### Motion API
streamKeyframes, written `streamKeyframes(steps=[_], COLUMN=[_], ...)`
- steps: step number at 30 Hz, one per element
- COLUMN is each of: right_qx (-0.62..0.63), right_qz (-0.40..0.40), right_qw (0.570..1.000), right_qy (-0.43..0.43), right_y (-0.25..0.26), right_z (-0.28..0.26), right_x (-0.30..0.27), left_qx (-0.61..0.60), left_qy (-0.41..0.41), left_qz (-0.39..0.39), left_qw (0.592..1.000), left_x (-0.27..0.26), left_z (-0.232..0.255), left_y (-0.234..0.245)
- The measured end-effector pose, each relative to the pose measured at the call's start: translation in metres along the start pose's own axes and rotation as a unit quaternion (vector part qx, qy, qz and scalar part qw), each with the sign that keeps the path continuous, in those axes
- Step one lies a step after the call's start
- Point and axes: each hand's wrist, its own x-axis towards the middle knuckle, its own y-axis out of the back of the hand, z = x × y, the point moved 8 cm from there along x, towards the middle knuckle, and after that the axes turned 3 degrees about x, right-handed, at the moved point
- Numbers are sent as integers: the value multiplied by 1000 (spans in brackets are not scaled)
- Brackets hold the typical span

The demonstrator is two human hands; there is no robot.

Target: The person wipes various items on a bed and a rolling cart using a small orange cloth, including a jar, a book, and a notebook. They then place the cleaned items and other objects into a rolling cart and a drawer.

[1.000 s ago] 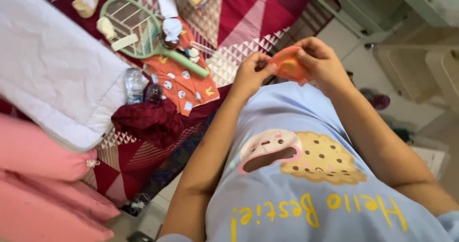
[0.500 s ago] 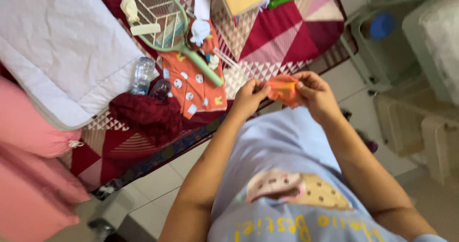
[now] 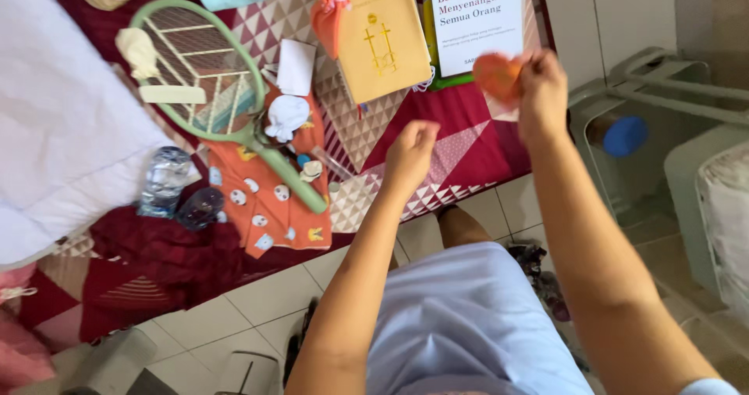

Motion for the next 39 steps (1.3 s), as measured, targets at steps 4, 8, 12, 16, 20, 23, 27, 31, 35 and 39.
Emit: streamKeyframes(steps=[4,8,12,16,20,23,27,31,35,39], right_qx=[-174,-334,-81,-42,26,63,82,-173,-559,-591], right_qz=[-61,-68,-94,-107,-137,-141,-157,-29,82,115], right_qw=[967,903,991,991,989,983,977,980,771,753], right_qy=[179,260,50,-73,-50,-99,-123,93,293,268], right_y=[-11,-36,-40,-33,-21,11,46,74,58,45], right_z=[-1,-1,17,22,17,10,-37,-115,-164,-180], right_x=[89,106,100,91,54,-10,-120,-210,-294,-338], left_qx=[-6,76,108,56,69,156,-228,-238,-221,-171], left_qy=[-62,-154,-63,-68,-70,-19,20,0,-13,-61], left_qz=[14,101,96,77,82,118,-119,-207,-249,-309], left_qw=[998,980,987,993,992,981,966,949,943,934], left_x=[63,105,110,109,85,46,-19,-109,-181,-252], left_z=[22,46,41,33,37,54,86,124,135,135], left_y=[-44,-64,-78,-73,-63,-45,-64,-63,-62,-38])
